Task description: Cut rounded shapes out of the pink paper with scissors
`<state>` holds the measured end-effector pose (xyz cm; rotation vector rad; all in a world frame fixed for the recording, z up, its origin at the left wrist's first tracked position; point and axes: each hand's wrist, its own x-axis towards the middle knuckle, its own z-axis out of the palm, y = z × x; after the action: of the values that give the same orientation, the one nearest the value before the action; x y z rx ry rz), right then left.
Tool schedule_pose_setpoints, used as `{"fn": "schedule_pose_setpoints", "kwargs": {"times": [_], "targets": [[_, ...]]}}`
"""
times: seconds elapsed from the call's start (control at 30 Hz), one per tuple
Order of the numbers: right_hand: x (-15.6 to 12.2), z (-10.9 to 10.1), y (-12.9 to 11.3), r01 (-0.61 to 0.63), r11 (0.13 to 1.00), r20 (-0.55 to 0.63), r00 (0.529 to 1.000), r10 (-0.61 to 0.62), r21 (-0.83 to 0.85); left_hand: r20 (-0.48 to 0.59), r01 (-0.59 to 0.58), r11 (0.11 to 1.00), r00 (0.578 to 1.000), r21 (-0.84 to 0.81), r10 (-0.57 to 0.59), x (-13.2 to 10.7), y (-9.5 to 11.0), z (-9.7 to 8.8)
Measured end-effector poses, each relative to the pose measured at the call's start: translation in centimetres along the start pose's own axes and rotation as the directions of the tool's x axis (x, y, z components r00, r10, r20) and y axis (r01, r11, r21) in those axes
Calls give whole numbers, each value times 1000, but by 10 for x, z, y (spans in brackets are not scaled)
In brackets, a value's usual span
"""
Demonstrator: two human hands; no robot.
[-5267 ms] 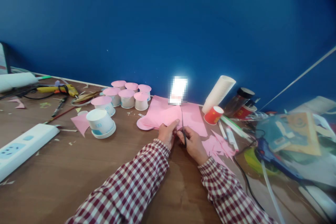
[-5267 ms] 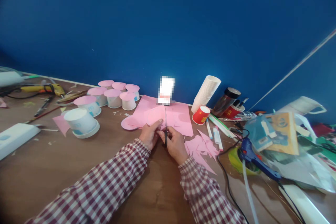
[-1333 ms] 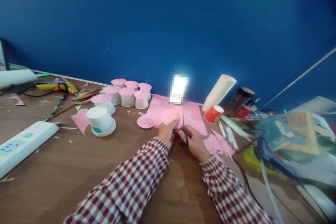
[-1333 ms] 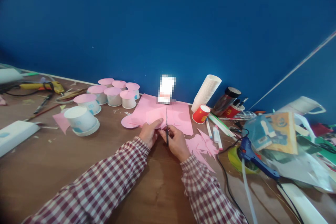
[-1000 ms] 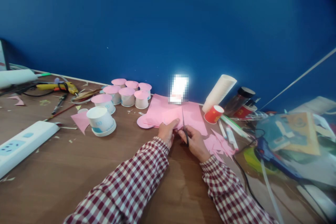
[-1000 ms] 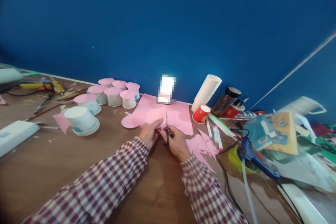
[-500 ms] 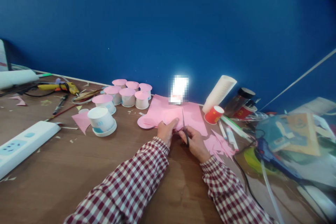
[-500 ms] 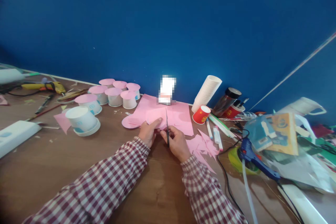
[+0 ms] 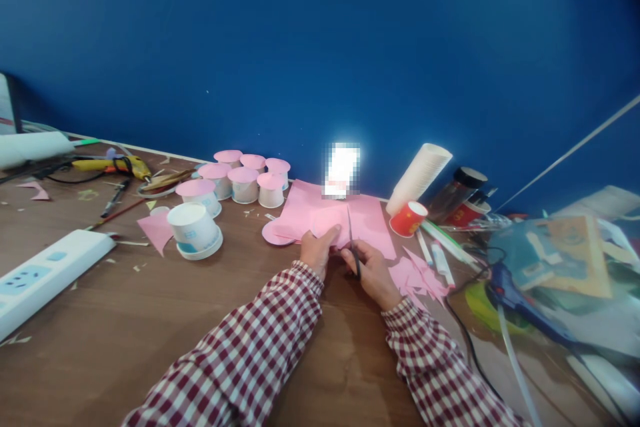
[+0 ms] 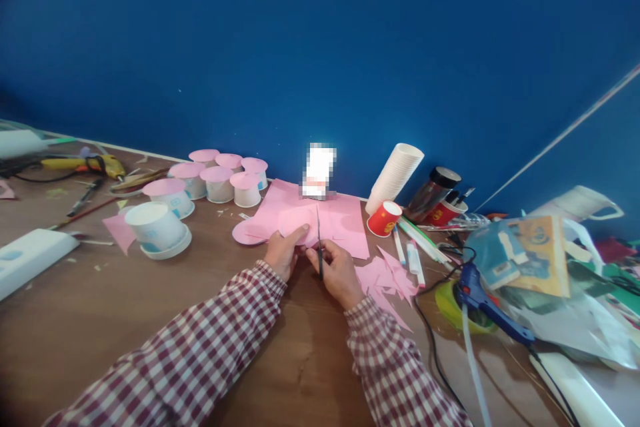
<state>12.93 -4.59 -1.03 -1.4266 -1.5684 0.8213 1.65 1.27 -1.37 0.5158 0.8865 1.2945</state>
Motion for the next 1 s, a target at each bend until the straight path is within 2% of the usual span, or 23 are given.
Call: {"fn": "schedule_pose_setpoints", "kwargs": {"times": [0.27, 1.0], "targets": [[0, 0, -5, -5, 1000, -7, 1000, 5, 22, 3, -8, 1000, 1000, -5, 8, 0, 0, 0], [1, 0, -1, 2, 1000, 9, 1000, -3, 29, 20, -10, 1000, 1000, -25, 11, -1, 2, 1]]}}
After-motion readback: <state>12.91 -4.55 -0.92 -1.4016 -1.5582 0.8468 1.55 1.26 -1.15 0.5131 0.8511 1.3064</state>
